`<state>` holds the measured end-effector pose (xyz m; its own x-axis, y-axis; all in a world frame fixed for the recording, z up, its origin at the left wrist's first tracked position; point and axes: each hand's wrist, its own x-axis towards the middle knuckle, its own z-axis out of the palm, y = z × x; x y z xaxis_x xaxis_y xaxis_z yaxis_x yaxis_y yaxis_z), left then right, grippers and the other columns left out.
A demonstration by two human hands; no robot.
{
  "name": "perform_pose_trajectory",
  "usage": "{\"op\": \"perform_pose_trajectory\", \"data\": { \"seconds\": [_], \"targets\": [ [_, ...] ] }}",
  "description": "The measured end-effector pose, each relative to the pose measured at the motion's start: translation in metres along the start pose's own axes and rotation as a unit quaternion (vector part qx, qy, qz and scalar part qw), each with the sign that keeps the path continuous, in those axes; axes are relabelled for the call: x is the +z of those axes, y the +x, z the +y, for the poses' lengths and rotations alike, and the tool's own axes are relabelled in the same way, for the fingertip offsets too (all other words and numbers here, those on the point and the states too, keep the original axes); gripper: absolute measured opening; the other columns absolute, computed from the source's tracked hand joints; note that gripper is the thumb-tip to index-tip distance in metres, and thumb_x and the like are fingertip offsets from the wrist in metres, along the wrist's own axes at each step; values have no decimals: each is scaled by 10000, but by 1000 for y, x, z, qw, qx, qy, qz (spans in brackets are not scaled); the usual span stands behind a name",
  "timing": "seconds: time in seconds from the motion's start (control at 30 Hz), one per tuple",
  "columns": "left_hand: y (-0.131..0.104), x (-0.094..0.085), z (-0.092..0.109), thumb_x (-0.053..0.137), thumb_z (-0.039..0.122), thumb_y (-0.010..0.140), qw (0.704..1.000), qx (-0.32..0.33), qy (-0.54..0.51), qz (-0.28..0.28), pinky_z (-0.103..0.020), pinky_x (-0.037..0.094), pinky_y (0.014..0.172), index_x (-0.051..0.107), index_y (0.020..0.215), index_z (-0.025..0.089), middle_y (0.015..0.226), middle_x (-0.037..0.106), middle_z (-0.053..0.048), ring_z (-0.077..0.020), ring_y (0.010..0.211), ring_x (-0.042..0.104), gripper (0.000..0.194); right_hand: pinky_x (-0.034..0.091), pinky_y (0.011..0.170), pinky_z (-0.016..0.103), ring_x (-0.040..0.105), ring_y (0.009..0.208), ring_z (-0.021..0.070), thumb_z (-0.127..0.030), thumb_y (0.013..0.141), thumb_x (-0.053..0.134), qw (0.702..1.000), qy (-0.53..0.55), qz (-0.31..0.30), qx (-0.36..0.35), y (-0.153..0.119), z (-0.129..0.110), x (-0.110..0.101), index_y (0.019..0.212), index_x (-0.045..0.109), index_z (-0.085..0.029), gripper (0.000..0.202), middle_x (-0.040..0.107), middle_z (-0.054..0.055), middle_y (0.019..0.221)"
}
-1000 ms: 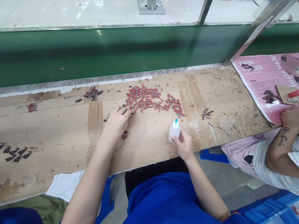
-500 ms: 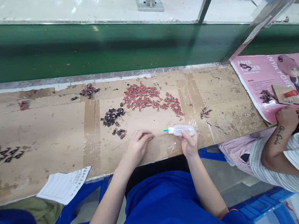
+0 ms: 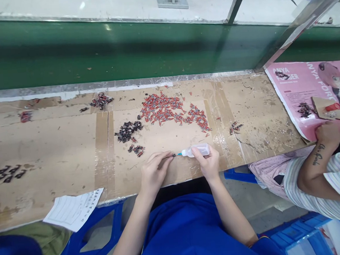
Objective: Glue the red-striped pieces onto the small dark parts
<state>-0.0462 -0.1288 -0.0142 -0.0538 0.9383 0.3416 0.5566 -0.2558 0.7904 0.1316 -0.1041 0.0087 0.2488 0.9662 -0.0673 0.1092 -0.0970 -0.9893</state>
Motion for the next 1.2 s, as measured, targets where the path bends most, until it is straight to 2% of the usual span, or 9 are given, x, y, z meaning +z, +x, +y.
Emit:
{"op": "perform_pose_trajectory", "data": {
  "seconds": [0.2, 0.4, 0.6, 0.77, 1.0, 1.2],
  "targets": [
    [-1, 2, -3, 664, 265, 883, 1000, 18, 18, 13, -338, 614, 786, 726, 988, 208, 892, 781, -48, -186, 817, 734, 134, 484, 552, 278, 599, 572, 169, -424, 696, 721, 999, -41, -15, -10, -1, 0, 0, 667, 668, -184, 248, 684, 23, 618],
    [-2, 2, -1, 667, 260, 881, 1000, 18, 21, 13, -328, 617, 774, 730, 970, 209, 887, 778, -47, -182, 806, 735, 120, 443, 528, 268, 548, 536, 152, -422, 703, 724, 998, -64, -15, -19, -2, 2, 2, 623, 642, -186, 262, 636, 5, 565],
    [-1, 1, 0, 679, 256, 869, 1000, 10, 15, 15, -313, 618, 755, 739, 932, 209, 866, 777, -41, -177, 780, 733, 99, 452, 530, 268, 554, 543, 151, -426, 720, 711, 999, -51, -3, -11, -3, 1, 2, 638, 646, -184, 264, 643, 6, 582],
    [-1, 2, 0, 681, 252, 870, 1000, 12, 11, 21, -307, 620, 757, 738, 937, 208, 861, 778, -37, -174, 783, 734, 99, 469, 549, 271, 575, 561, 157, -416, 705, 722, 999, -37, -16, -6, -2, 1, 0, 666, 664, -181, 245, 666, 9, 605],
    [-1, 4, 2, 689, 213, 861, 999, 33, 24, 33, -290, 617, 737, 732, 926, 200, 850, 775, -31, -167, 769, 733, 79, 426, 508, 260, 519, 521, 140, -420, 703, 717, 998, -58, -19, -12, -2, 1, 1, 596, 617, -191, 272, 606, -12, 544],
    [-1, 4, 0, 690, 206, 862, 998, 37, 32, 35, -292, 605, 736, 724, 921, 198, 851, 773, -32, -164, 771, 723, 69, 479, 556, 288, 595, 571, 167, -393, 718, 725, 1000, -14, -1, -4, -1, 3, -2, 663, 658, -194, 218, 664, 5, 611]
  ]
}}
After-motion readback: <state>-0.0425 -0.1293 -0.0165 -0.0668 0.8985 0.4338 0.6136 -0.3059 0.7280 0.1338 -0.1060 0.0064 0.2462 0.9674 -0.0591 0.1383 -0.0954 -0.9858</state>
